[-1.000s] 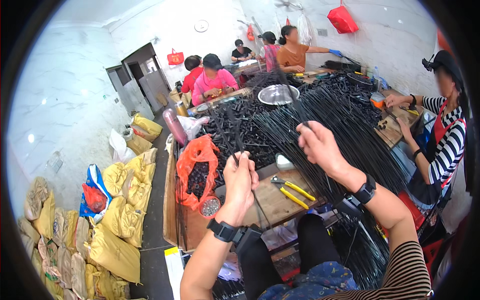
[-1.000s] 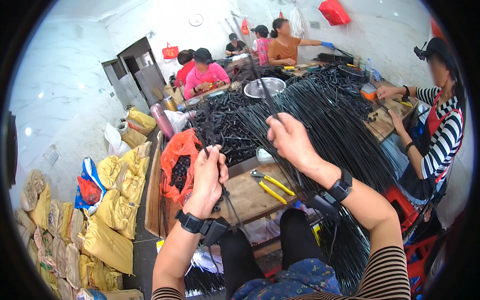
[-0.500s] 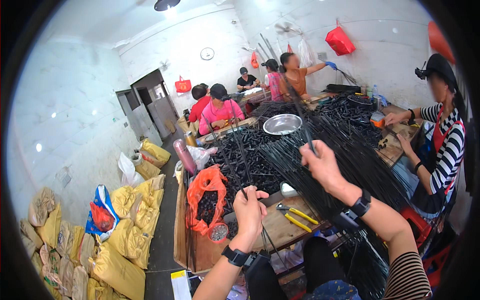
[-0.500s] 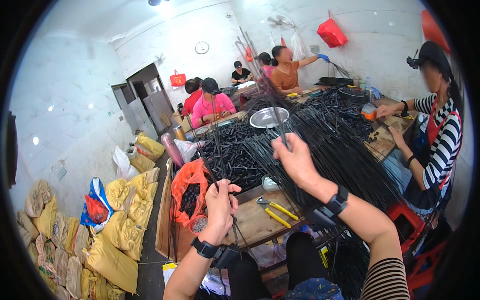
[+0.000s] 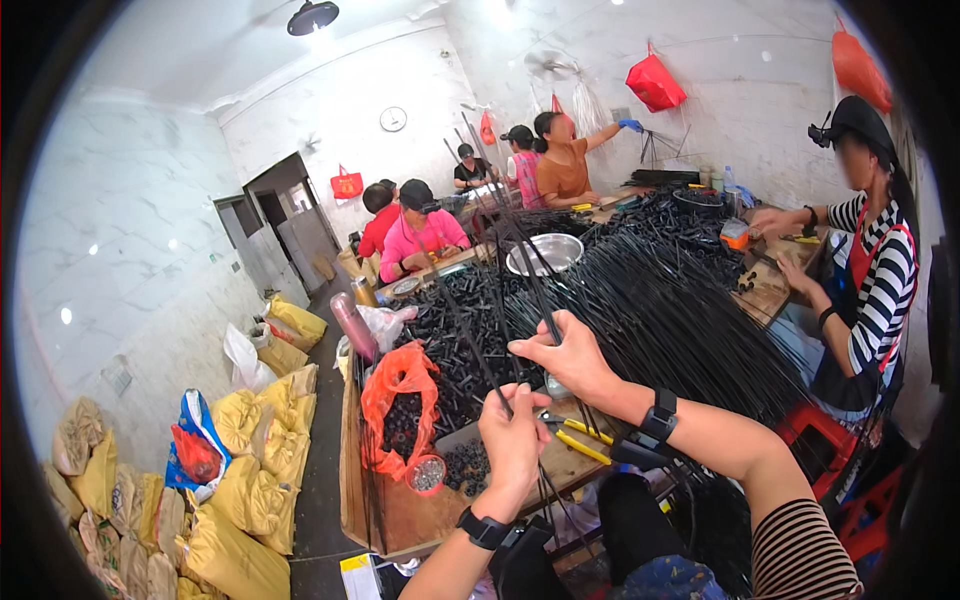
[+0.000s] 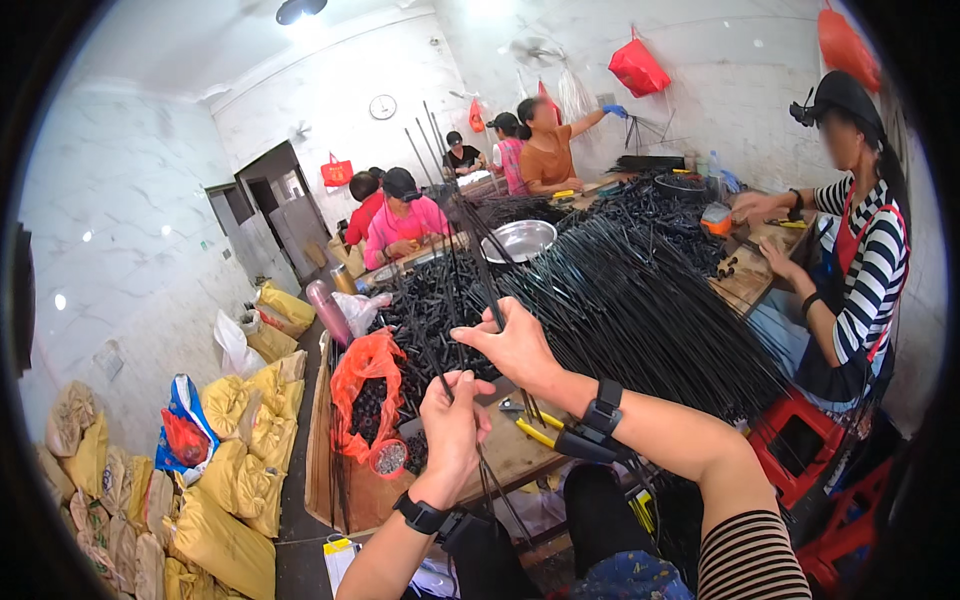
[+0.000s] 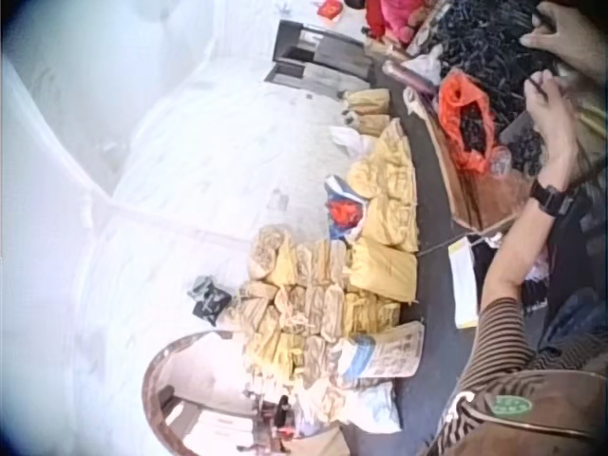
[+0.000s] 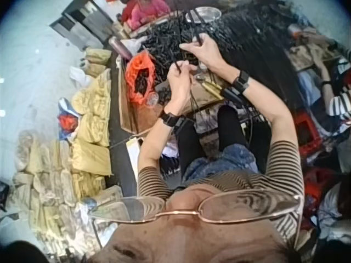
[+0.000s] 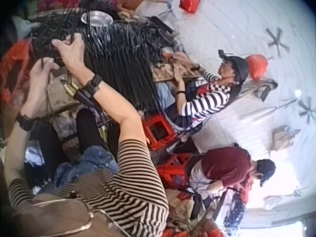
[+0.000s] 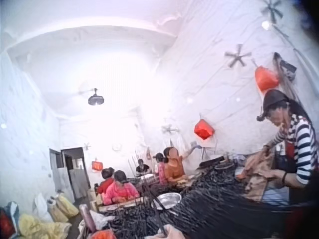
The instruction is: The recorder is seen assembling small black components onto long thin black rods, likely for umbrella manufacturing, using pliers and a jig on a workbench.
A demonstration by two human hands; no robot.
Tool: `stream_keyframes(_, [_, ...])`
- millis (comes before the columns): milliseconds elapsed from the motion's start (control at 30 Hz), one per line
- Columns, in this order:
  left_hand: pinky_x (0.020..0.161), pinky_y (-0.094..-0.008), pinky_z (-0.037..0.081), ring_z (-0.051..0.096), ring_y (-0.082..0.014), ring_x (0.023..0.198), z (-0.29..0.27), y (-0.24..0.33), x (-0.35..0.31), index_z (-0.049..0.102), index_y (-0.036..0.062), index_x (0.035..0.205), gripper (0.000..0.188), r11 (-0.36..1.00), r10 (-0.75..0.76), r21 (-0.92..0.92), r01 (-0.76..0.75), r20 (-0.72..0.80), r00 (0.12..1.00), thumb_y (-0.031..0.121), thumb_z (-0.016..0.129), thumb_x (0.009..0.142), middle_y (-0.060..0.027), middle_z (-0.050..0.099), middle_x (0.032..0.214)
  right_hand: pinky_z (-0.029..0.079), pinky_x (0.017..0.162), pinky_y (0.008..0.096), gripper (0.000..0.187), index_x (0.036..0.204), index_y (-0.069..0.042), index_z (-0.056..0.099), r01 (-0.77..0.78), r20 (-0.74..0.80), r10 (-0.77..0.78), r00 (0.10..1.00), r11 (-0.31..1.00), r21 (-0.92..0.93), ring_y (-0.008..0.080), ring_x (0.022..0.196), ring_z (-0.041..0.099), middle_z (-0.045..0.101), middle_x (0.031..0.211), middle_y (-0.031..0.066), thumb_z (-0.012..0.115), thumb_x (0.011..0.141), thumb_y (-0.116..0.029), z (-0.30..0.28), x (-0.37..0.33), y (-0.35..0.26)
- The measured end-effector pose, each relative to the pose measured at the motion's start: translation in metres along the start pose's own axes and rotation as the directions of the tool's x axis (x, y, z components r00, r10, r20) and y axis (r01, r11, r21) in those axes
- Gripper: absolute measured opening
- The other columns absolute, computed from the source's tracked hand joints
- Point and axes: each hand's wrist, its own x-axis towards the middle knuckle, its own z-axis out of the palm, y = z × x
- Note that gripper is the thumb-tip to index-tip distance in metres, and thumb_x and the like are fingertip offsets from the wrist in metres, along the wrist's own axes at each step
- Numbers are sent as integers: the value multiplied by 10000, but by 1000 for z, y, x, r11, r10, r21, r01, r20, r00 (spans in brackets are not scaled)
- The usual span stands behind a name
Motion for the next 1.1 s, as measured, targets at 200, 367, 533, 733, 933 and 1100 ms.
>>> stream_keyframes(200, [330,-214,311,456,-84,411,9,-4,-1,484,6,982,141,999,-28,19,29,-7,1000,138,523,950,-64,574,746,486,685,323,399,925,8,525,-48,4,48,999,997,-59,164,749,610,639,784,96,751,713,-242,-2,0,-3])
stream_keyframes(367, [344,-218,313,456,-87,429,10,-13,1,487,42,959,128,991,-88,-106,85,-17,996,169,492,970,-15,496,700,488,710,333,383,984,26,535,-54,0,54,999,998,44,197,774,625,651,830,128,700,730,-208,5,0,15])
stream_keyframes(533, [365,-229,319,455,-102,436,13,-9,1,474,56,925,126,985,-110,-137,105,-25,994,162,445,987,-17,485,715,493,727,332,381,1003,36,541,-30,-33,31,999,999,14,200,794,635,665,849,133,684,740,-200,6,-3,15])
stream_keyframes(733, [370,-246,320,463,-119,447,14,-13,4,445,53,896,130,984,-124,-136,112,-82,989,145,428,987,-38,485,721,492,718,331,370,1003,35,546,-39,-19,38,999,998,-43,191,772,633,664,828,121,677,746,-197,3,-4,8])
stream_keyframes(933, [370,-252,374,500,-128,455,5,-20,17,411,37,1008,139,987,-132,-105,119,-122,984,170,439,976,-39,476,743,480,663,307,278,976,19,540,59,-102,-62,993,998,-29,149,686,600,639,758,87,660,770,-123,-3,-8,2])
stream_keyframes(1100, [468,-311,502,585,-189,557,4,-16,19,389,27,1021,125,989,-106,-117,86,-174,979,142,416,980,-52,472,785,455,623,259,258,972,11,536,118,-171,-106,980,991,60,83,654,533,576,719,12,670,782,-99,-10,2,9])
